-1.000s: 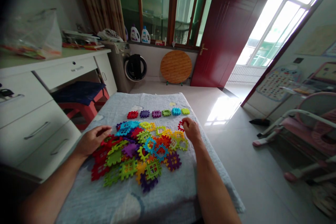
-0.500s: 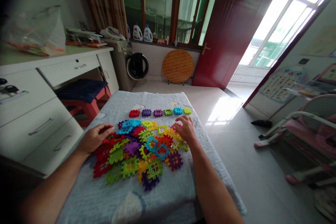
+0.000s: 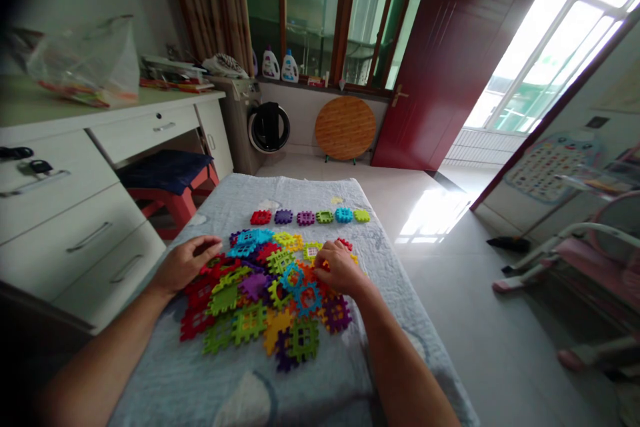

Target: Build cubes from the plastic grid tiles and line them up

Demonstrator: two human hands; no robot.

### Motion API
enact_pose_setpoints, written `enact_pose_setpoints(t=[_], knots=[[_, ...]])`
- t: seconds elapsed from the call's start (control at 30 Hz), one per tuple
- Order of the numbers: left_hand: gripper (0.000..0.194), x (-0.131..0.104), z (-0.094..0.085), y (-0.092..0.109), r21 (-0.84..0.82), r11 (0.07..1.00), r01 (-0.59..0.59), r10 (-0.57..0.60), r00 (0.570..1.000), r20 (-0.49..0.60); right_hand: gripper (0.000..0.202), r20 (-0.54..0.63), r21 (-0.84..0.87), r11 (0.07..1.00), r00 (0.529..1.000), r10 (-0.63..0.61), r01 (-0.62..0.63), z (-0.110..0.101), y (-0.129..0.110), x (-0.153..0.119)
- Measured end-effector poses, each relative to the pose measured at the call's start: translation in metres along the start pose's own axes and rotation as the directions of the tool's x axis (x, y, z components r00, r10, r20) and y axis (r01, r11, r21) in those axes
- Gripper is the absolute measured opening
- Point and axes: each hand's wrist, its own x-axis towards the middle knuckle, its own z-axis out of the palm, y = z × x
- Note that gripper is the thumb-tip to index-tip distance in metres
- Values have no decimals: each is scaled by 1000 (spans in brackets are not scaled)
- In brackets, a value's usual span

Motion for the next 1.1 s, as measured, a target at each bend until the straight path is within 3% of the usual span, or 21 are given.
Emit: enact_pose_setpoints(t=[0.1,0.2,0.3,0.47,0.67,0.77,0.93,1.03,1.1], knots=[[46,0,0,-2,14,1000,5,-5,1000,4,8,-84,67,998,996,11,-6,-1,3,0],[46,1,1,-6,17,1000,-5,5,1000,1,5,-203,144,986,973,108,-80,-2,8,0],[46,1,2,-7,11,1000,-15,15,1000,-1,5,-323,214,960,914,244,-180,-1,18,-1],[47,2,2,-5,1,1000,2,-2,1000,11,21,-520,309,924,774,361,-223,1,39,-1],[46,2,1,-5,-5,1000,0,0,1000,17,18,-589,315,923,718,371,-219,0,51,-1],[48,2,1,-5,-12,1000,11,-11,1000,26,13,-575,323,930,744,340,-176,1,44,1],[48,1,0,-2,-7,1000,26,-25,999,30,7,-417,354,933,884,212,-56,2,21,2],[48,1,1,-2,-4,1000,12,-12,1000,16,15,-212,521,852,959,188,-52,-1,11,0],[48,1,1,-2,-6,1000,2,-2,1000,6,23,-160,648,758,960,231,-74,-4,14,-1]])
